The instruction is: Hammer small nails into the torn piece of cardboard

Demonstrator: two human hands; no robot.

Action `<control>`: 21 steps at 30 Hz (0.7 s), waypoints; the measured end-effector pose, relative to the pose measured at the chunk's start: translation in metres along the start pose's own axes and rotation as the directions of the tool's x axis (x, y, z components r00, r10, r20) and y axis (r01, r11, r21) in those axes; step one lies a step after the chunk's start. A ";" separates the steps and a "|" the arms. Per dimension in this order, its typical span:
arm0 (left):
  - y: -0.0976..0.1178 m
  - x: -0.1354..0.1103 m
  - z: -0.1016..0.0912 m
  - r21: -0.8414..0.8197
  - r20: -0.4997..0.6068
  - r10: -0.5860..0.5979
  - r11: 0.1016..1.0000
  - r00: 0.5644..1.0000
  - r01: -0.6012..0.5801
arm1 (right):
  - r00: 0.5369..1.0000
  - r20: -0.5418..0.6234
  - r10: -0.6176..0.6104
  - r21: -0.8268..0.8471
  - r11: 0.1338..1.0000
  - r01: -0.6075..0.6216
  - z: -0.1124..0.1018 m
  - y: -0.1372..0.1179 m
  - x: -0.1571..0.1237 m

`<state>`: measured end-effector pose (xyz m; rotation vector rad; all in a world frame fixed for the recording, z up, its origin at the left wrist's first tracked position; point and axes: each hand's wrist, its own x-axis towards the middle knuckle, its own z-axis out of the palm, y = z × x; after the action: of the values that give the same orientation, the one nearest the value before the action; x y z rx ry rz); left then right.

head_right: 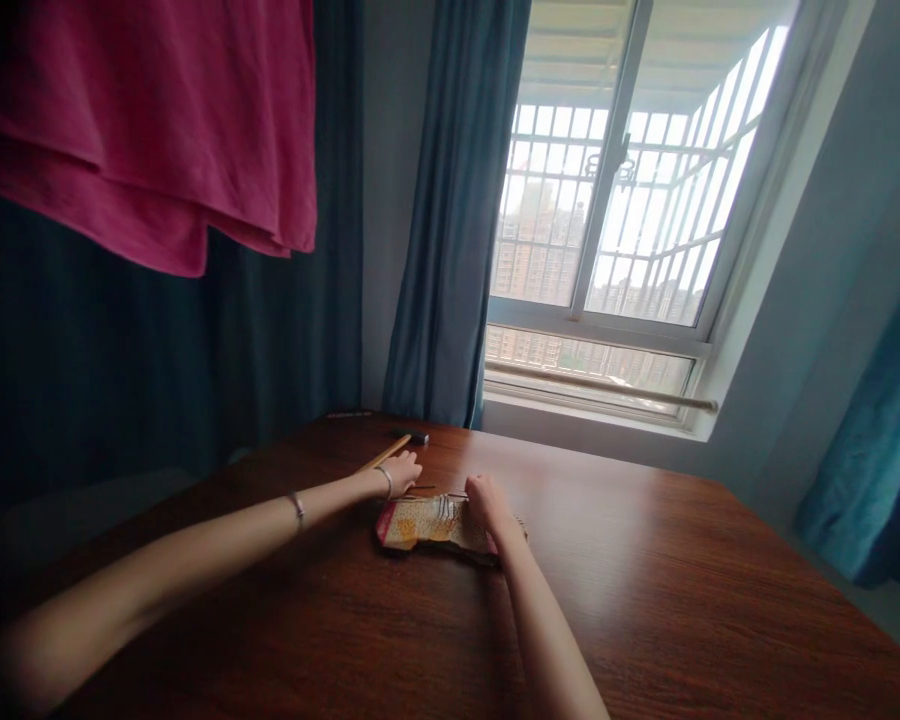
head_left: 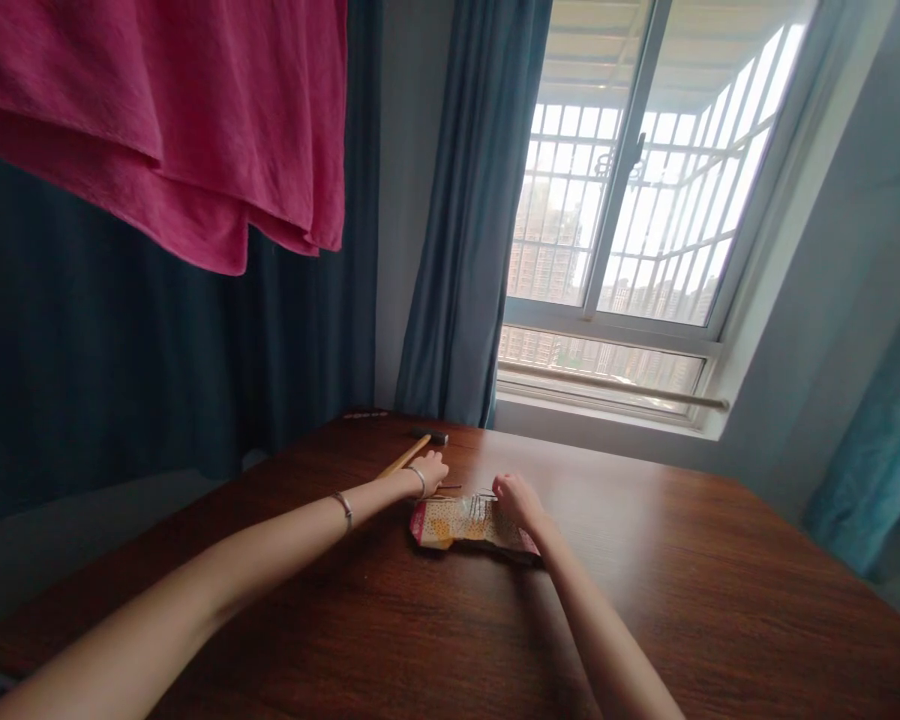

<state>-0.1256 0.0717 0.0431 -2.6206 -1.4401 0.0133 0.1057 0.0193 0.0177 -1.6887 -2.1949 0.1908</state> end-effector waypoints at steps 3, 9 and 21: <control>-0.004 0.003 0.003 -0.046 0.013 -0.025 0.999 1.000 0.025 | 1.000 0.004 -0.007 -0.002 1.000 0.007 0.003 0.003 -0.001; -0.007 0.005 -0.005 -0.191 -0.014 -0.068 0.980 0.998 0.064 | 0.999 -0.018 -0.048 0.083 0.995 0.049 0.000 0.010 0.001; 0.051 -0.022 0.000 -0.609 -0.089 0.072 0.785 0.993 -0.111 | 0.992 -0.067 -0.108 0.286 0.950 0.123 -0.004 -0.013 -0.039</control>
<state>-0.0945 0.0266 0.0347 -3.1513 -1.4810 -0.6300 0.1036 -0.0223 0.0177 -1.3877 -2.1021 0.4128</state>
